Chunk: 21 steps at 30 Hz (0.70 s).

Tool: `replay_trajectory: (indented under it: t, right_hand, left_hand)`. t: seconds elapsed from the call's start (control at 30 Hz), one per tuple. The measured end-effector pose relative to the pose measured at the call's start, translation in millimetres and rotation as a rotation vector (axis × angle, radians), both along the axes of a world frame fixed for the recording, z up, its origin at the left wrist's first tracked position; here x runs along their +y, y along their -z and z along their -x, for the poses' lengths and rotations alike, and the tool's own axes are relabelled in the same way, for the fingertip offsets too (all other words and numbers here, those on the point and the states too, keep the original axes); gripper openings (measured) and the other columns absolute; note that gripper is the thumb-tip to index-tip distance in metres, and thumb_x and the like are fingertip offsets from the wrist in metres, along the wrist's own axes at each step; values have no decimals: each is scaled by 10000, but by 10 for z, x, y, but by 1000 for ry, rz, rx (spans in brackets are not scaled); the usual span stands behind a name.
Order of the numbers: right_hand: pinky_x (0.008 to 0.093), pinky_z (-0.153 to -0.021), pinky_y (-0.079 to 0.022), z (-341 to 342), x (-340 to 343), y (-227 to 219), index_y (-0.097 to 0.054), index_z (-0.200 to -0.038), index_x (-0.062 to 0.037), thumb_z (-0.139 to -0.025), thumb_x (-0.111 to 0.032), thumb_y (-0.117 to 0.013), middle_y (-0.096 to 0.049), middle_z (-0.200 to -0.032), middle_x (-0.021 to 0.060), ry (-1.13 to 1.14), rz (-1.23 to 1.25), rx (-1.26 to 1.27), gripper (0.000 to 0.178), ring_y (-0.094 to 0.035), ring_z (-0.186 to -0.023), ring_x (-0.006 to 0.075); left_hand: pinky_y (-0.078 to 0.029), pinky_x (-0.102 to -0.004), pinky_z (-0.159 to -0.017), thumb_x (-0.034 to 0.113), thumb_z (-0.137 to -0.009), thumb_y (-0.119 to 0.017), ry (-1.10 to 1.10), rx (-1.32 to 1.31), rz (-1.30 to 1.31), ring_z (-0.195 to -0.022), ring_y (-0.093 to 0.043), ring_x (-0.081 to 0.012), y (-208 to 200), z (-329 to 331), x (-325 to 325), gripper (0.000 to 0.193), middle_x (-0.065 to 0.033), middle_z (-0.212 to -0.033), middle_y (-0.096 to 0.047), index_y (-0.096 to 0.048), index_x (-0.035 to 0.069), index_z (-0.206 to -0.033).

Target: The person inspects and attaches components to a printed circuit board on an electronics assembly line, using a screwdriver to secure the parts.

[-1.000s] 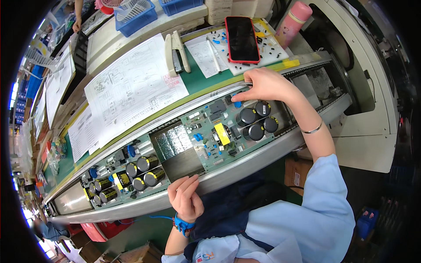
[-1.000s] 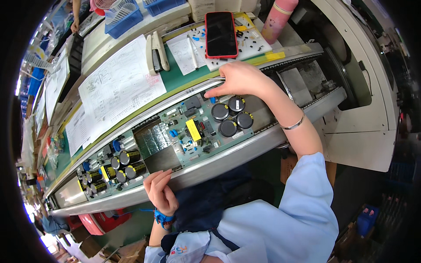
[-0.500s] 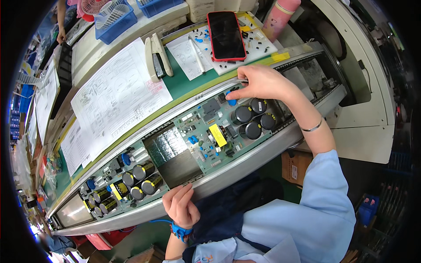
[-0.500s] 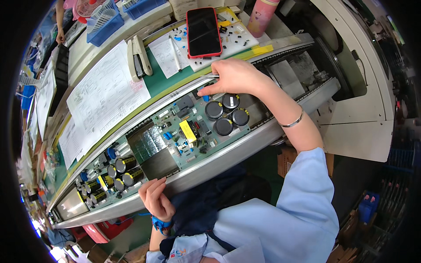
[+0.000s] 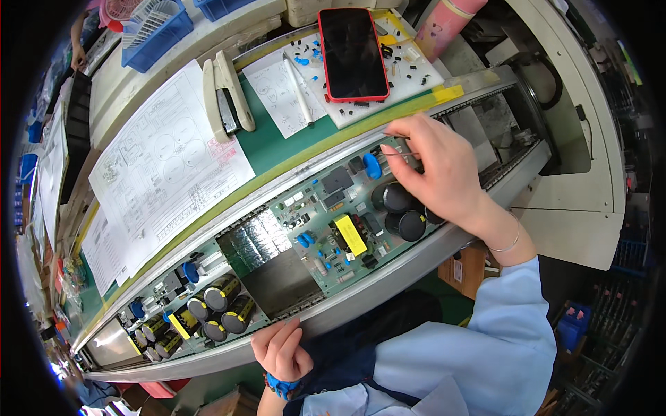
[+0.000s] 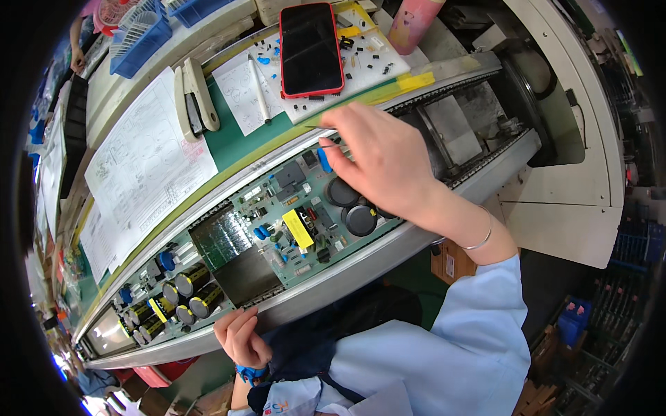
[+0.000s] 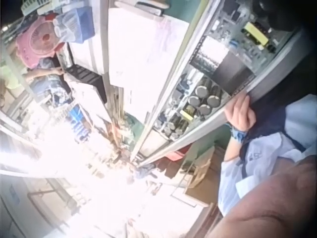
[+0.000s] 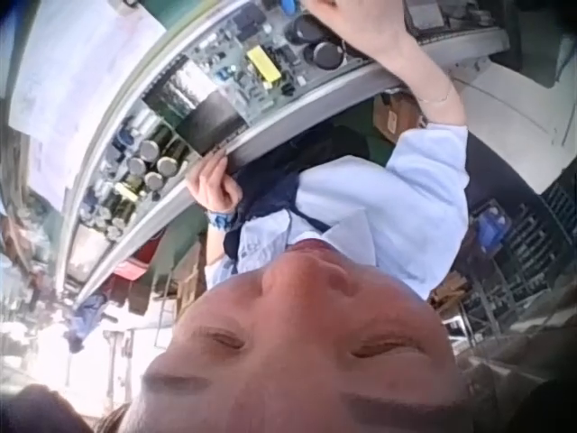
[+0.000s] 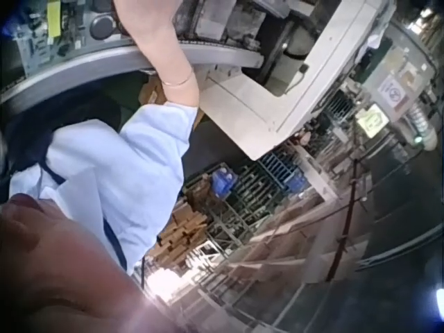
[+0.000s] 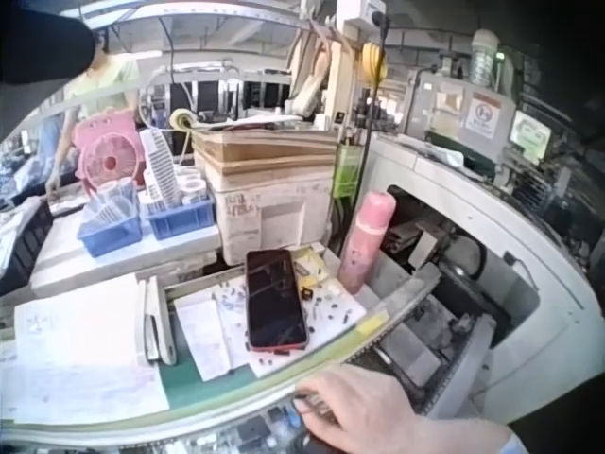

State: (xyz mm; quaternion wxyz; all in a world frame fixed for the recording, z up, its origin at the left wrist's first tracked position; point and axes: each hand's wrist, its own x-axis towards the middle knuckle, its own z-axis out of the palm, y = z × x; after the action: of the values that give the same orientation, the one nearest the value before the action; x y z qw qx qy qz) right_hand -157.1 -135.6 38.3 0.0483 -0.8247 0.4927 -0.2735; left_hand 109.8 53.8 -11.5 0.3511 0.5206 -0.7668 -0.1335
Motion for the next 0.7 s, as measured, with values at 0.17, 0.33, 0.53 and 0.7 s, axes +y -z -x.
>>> replay_trajectory:
  t: [0.17,0.33,0.53,0.7]
  right_hand:
    - [333,-619,-414,-46,3,138,-486,-1119,-74,-695,-22,-601,-449,-800,73,-103,113,116,443,-478,-721,250]
    - [344,-622,-406,18,-26,233,-447,-1232,-88,-663,29,-591,-417,-779,58,-123,136,98,598,-441,-688,232]
    - [350,-628,-405,33,-45,199,-446,-1238,-103,-657,66,-573,-422,-772,54,-143,139,28,618,-445,-688,233]
    - [354,-639,-410,77,-57,166,-449,-1230,-110,-676,57,-568,-425,-790,65,-167,130,51,590,-456,-711,245]
  left_hand:
    - [-434,-353,-752,15,-743,-451,3,-43,0,-816,-547,-278,21,-27,37,179,-125,-903,-649,-526,11,-906]
    - [-424,-320,-685,-4,-649,-485,-39,-46,43,-781,-546,-231,46,-8,44,253,-79,-902,-654,-560,40,-887]
    - [-420,-320,-687,1,-663,-498,-37,-33,64,-783,-546,-230,34,-19,60,240,-77,-895,-654,-560,42,-891]
    - [-428,-316,-685,9,-681,-514,-37,-15,113,-796,-561,-230,56,-20,64,230,-79,-910,-654,-576,41,-901]
